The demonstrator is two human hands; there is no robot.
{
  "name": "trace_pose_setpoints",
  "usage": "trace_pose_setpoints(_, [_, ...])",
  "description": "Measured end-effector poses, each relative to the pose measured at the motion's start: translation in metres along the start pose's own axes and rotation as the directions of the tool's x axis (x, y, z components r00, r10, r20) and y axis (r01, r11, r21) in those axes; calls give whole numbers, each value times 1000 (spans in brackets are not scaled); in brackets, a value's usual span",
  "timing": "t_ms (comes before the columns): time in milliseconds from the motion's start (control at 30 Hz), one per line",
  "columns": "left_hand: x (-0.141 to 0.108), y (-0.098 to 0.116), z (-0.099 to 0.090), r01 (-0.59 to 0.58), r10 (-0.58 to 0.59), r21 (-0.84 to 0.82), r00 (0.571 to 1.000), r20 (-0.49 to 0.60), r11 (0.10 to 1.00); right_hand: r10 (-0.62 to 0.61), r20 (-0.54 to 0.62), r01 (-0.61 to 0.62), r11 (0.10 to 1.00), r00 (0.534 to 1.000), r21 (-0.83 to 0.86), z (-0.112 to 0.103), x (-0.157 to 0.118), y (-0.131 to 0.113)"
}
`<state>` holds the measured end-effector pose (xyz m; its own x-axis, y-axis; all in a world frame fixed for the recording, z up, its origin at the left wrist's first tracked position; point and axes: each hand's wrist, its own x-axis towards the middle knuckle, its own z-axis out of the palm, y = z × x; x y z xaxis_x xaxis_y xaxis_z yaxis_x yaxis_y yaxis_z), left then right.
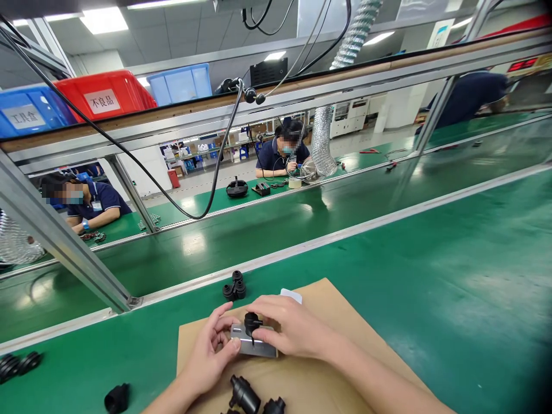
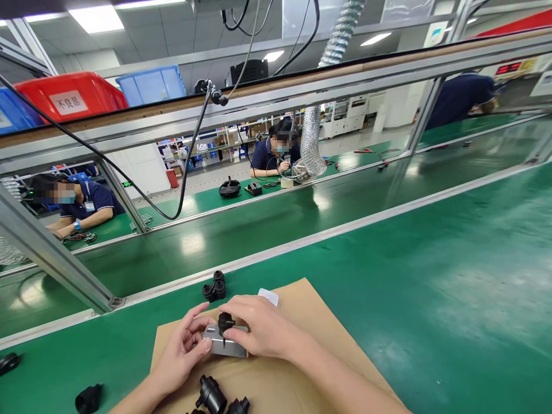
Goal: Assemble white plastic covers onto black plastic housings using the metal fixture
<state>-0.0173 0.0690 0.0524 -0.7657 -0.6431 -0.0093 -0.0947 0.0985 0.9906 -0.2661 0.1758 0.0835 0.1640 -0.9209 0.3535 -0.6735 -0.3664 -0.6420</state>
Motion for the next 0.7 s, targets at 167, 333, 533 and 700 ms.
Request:
trace_pose_setpoints(167, [0,-1,1,8,-8,-13,1000,-3,1000,13,-53,-15,999,999,-39,6,2,1])
trace_pose_setpoints(333, [1,-2,1,0,0,-17,1000,-16,1000,14,-67,-17,999,998,-45,10,2,0])
trace_pose_setpoints(533, [0,-2,0,2,-2,-5,1000,-5,1000,23,24,-23,1000,999,-17,0,2,-4])
trace_pose_setpoints(700, [-2,-11,-3,-36,35,39,999,40,999,130,11,-129,989,991,-66,-31,-6,9])
